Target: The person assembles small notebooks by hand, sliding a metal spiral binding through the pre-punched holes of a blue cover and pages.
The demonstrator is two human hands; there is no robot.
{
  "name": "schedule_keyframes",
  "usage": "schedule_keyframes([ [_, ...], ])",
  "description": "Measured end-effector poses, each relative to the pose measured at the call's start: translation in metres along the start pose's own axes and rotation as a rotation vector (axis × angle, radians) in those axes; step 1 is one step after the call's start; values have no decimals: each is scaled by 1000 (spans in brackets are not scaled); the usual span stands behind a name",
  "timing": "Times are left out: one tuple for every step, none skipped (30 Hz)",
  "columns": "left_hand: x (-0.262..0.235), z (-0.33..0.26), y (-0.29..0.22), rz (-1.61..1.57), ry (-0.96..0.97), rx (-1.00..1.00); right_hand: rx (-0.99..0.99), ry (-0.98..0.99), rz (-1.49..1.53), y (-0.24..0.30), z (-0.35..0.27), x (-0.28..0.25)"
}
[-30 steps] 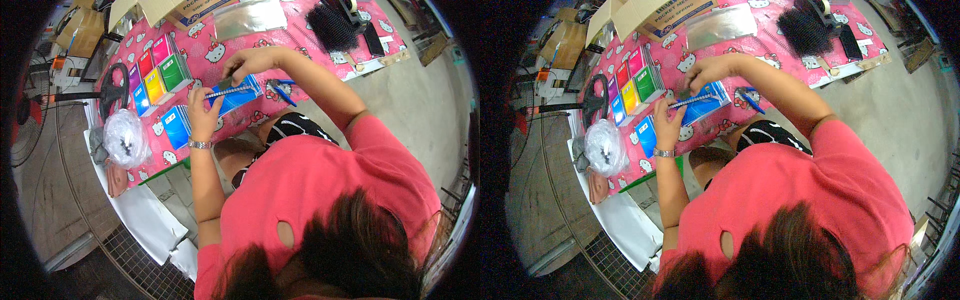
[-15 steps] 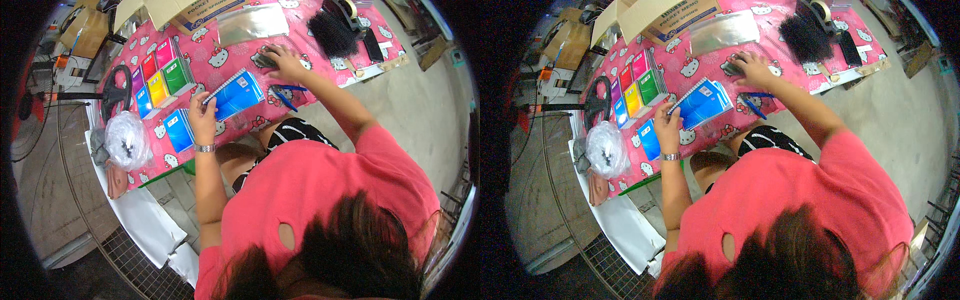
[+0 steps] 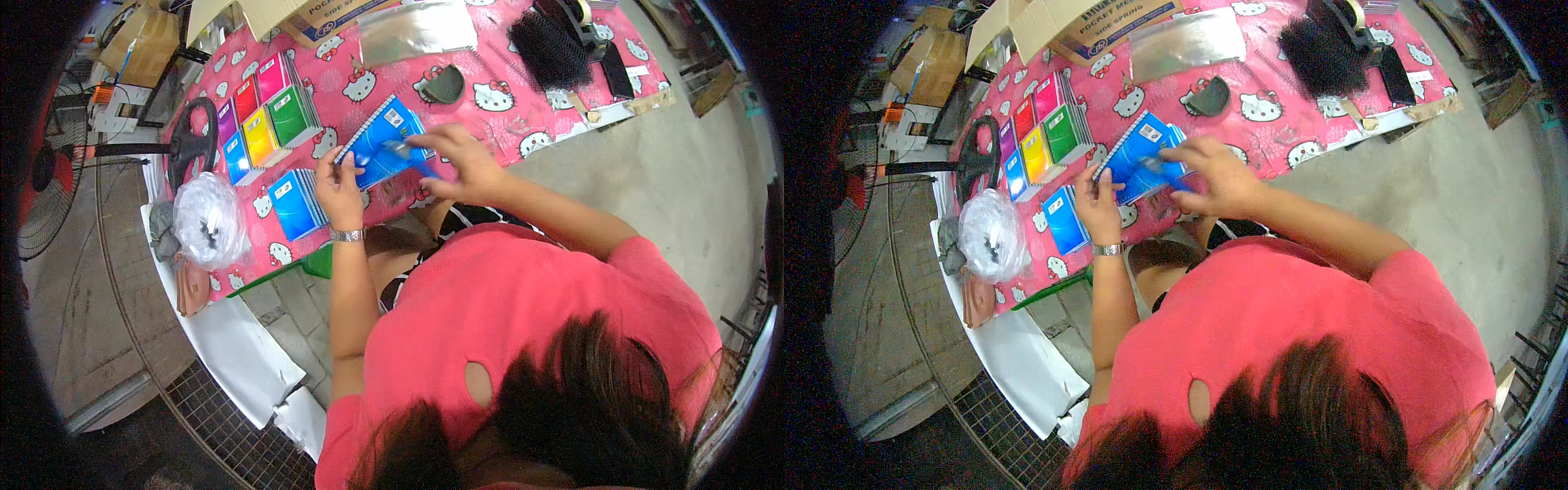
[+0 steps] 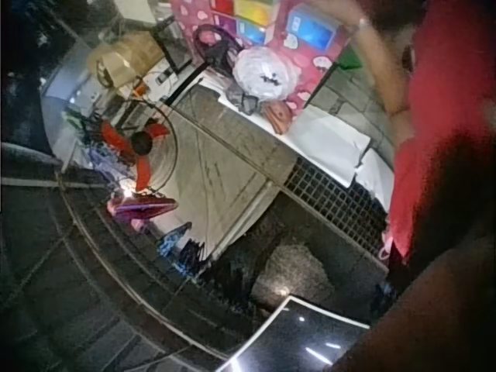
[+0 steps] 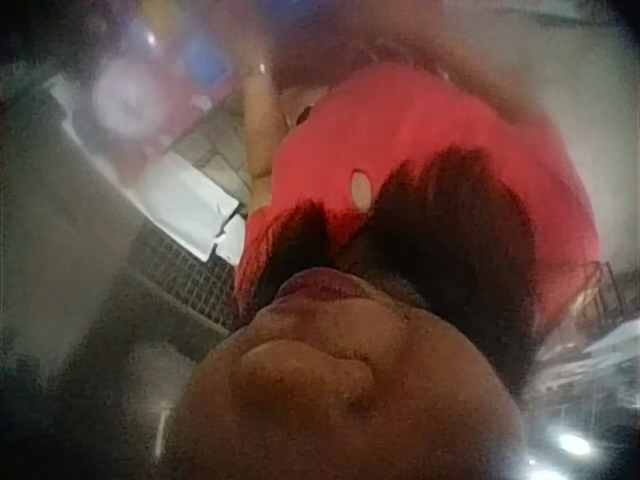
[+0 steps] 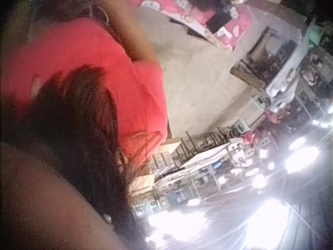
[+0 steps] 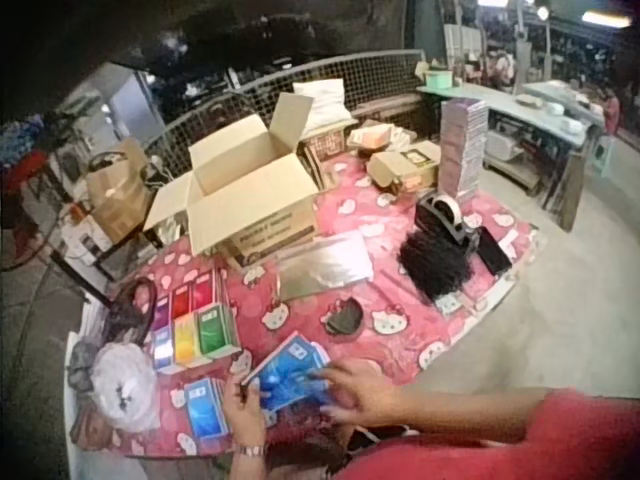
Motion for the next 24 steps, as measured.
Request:
schedule_keyframes([
  [-1, -2, 0, 3, 1, -3, 3, 1, 3, 8, 7, 8],
  [-2, -2, -2, 24, 4, -31, -34, 41, -10, 17, 13, 19],
  [-2, -2, -2, 45, 4, -57, -76, 80, -23, 26, 18, 27],
  [-2, -2, 2, 46, 3, -57, -76, 81, -23, 32, 23, 30],
  [-2, -2, 2, 3, 7, 4, -76, 86, -70, 37, 27, 34],
  [-2, -2, 1, -39, 13, 65, -76, 90, -117, 40, 29, 37],
  [-4, -5, 4, -37, 9, 64, -76, 93, -141, 41, 30, 39],
  [-4, -6, 6, -25, 3, 11, -74, 93, -140, 40, 31, 40],
  [-4, -7, 8, -12, -3, -41, -96, 93, -187, 41, 31, 41],
  [-3, -6, 10, -12, 0, -42, -118, 93, -234, 42, 31, 42],
  [-5, -6, 14, 2, -19, -53, -116, 91, -235, 43, 31, 43],
  [-6, -7, 17, 15, -39, -63, -85, 115, -218, 43, 30, 47],
  [-7, -7, 20, 14, -37, -63, -53, 138, -201, 42, 30, 50],
  [-8, -6, 15, 68, -47, -5, -50, 135, -205, 40, 31, 51],
  [-8, -6, 10, 122, -59, 53, 288, 308, 211, 15, 31, 65],
  [-7, -7, 10, 119, -56, 55, 622, 471, 635, 0, 21, 85],
  [-10, -9, 3, 133, -108, 80, 802, 513, 932, 0, 18, 92],
  [-9, -9, -8, 145, -152, 107, 804, 509, 932, -3, 16, 93],
  [-7, -9, -11, 78, -130, 16, 781, 534, 983, -3, 12, 97],
  [-14, -7, -13, 81, -137, 15, 752, 569, 1033, 1, 11, 100],
  [-27, -3, -18, 182, -170, 82, 569, 458, 859, 1, 19, 84],
  [-42, 2, -25, 283, -202, 147, 566, 466, 859, -3, 19, 76],
  [-59, 10, -34, 217, -234, 224, 410, 351, 597, -12, 29, 51],
  [-75, 18, -51, 306, -252, 274, 255, 231, 339, -20, 35, 27],
])
Point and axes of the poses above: each hand's wrist, its own z-axis towards the middle knuckle, its own x-axis out of the palm, y = z × x, the point moved 8 cm from there along z, towards the middle knuckle, and after that the axes turned 5 degrees about x, right-handed, at the moved point
